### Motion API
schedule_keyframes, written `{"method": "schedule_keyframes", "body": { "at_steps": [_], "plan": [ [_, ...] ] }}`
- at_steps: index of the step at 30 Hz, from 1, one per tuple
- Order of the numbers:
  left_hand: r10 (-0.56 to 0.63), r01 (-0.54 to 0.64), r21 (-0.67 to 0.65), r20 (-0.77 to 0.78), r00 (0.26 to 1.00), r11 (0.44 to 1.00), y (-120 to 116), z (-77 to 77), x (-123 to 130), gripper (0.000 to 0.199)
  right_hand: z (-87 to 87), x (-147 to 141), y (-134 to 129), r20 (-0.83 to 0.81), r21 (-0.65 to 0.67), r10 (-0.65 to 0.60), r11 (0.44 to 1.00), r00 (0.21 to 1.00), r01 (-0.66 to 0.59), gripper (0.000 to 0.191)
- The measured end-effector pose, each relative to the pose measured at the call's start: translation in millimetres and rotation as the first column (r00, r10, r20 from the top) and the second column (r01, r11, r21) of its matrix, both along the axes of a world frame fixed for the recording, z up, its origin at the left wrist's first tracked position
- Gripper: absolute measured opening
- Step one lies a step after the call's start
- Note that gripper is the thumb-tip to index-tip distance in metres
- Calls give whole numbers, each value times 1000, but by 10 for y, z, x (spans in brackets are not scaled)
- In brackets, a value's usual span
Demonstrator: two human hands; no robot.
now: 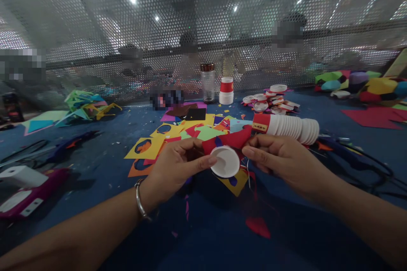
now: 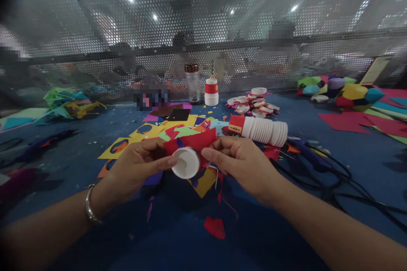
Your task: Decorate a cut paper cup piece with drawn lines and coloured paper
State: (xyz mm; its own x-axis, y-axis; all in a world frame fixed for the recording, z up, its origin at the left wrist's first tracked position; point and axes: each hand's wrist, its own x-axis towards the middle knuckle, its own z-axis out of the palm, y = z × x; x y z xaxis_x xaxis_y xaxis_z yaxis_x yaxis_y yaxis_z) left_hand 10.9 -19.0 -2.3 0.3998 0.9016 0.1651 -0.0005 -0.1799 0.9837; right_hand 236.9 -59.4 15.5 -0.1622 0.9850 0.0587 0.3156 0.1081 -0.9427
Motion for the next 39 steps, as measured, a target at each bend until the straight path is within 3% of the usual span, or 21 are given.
{"method": "schedule_keyframes", "body": {
  "at_steps": [17, 26, 39],
  "plan": [
    [-10, 11, -54, 28, 1000, 999, -16, -23, -3, 28, 2, -4, -7, -11, 9, -14, 1000, 1000, 14, 48],
    [3, -3, 4, -30, 1000, 1000, 13, -34, -9, 29, 4, 19, 9, 15, -12, 18, 1000, 1000, -18, 46],
    [26, -25, 38, -37, 999, 999, 1, -13, -7, 28, 12, 28, 14, 49, -15, -34, 999, 998, 35, 45]
  ]
}}
